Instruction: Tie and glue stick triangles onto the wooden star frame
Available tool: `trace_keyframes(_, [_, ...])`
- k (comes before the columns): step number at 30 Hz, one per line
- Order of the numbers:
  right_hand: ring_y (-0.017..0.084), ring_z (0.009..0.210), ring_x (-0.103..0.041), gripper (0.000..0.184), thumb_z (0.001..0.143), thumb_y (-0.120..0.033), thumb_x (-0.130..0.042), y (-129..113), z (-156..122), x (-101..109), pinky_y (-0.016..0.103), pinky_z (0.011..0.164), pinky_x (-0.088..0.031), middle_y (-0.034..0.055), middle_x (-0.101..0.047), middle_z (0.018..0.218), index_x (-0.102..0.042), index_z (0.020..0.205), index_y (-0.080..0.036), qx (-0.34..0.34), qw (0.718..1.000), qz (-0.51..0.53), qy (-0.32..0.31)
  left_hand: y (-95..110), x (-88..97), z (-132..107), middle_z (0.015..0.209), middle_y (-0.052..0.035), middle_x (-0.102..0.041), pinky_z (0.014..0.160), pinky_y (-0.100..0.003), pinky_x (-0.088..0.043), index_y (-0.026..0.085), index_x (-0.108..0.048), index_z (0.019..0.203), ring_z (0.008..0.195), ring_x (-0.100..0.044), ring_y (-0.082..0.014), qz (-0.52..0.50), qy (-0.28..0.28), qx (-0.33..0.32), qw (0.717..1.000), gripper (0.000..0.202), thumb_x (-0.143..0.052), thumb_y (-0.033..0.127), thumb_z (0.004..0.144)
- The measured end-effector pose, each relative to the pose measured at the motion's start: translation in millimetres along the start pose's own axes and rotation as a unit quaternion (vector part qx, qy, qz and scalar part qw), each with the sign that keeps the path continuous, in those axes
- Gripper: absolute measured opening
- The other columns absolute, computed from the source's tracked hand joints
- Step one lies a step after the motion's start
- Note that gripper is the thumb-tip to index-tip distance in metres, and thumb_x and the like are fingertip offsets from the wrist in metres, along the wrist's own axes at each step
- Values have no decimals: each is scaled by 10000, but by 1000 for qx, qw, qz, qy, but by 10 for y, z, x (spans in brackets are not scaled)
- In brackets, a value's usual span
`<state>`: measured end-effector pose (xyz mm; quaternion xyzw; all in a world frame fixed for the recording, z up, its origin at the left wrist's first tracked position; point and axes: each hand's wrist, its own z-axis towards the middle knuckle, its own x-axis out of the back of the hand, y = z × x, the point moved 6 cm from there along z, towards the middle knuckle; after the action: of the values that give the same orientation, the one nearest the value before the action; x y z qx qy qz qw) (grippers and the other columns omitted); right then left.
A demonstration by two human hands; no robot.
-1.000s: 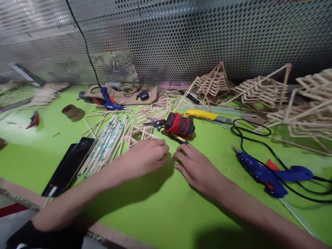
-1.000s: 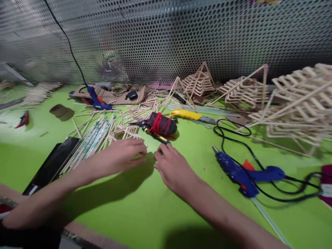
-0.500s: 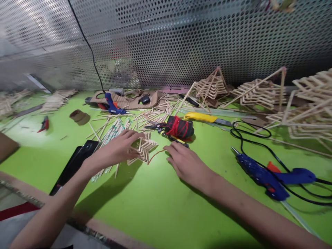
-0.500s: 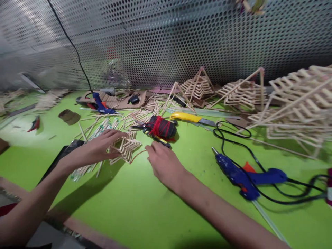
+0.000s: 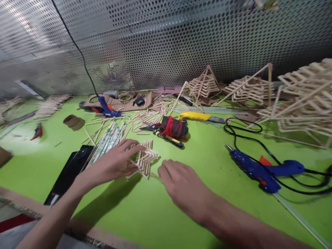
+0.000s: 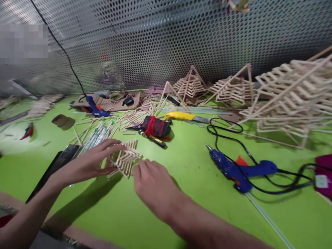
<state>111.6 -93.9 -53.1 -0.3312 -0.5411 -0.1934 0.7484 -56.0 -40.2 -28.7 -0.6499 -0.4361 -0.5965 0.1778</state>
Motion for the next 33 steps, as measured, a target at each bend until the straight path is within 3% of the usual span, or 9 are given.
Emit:
trace_keyframes(4, [172,745,-548,224,929,-49,-387,-84,-314,339,315,683,-481,44,-620,874,-565,990,-171,7,993,74,96,411,-131,131,1438,-85,-456,1108,-492,-420,312,-360,1439,1353,-392,-287,-1,-18,-72,997,625,-649,215,893])
trace_keyframes(7, [137,650,-510,250,988,-90,-317,81,-426,585,263,608,-416,10,-576,765,-508,870,-201,-45,982,99,153,741,-201,264,1399,-87,-485,1114,-454,-428,274,-353,1440,1315,-423,-261,-29,-39,-114,992,614,-656,288,907])
trace_keyframes(10, [117,544,-464,247,1001,-121,-330,340,-508,750,250,512,-336,-6,-544,683,-486,829,-204,-129,969,85,195,933,-211,332,1328,-125,-519,1053,-512,-460,215,-377,1430,1239,-478,-299,4,-50,-120,991,622,-679,272,889])
trace_keyframes(13, [127,532,-487,212,1005,-169,-356,626,-604,753,259,494,-323,12,-580,694,-533,888,-183,-213,955,51,200,986,-173,308,1289,-128,-537,995,-543,-478,193,-409,1405,1177,-506,-317,42,-52,-126,990,599,-688,258,879])
trace_keyframes(19, [145,499,-458,186,910,-206,-472,1103,-763,481,288,506,-278,41,-577,696,-553,744,-189,-316,943,1,102,977,-112,225,1292,-103,-552,993,-491,-477,210,-418,1395,1164,-523,-292,32,-50,-155,986,580,-674,356,895])
trace_keyframes(23, [171,603,-535,191,902,-261,-465,1156,-785,480,309,564,-359,63,-608,812,-587,773,-191,-312,945,19,98,1038,-136,257,1291,-108,-559,1007,-495,-470,193,-489,1312,1175,-530,-291,-3,-49,-174,984,465,-630,398,918])
trace_keyframes(27, [197,705,-592,175,886,-289,-481,1147,-793,594,337,646,-426,64,-648,851,-614,822,-196,-304,940,56,142,1070,-124,375,1286,-132,-569,990,-512,-472,176,-485,1337,1164,-540,-309,-2,-46,-175,984,560,-654,463,888])
trace_keyframes(30, [172,636,-591,170,880,-312,-516,1169,-806,643,304,580,-430,39,-654,766,-623,808,-202,-305,933,98,164,1080,-47,522,1278,-134,-597,1002,-511,-467,164,-492,1352,1167,-552,-312,-43,-54,-182,981,713,-648,607,816])
trace_keyframes(33, [145,547,-571,193,897,-347,-532,1183,-821,654,265,490,-416,13,-640,680,-629,810,-204,-310,923,145,174,1074,129,754,1267,-107,-626,1011,-445,-480,148,-574,1258,1159,-587,-252,-110,5,-153,982,517,-632,498,883])
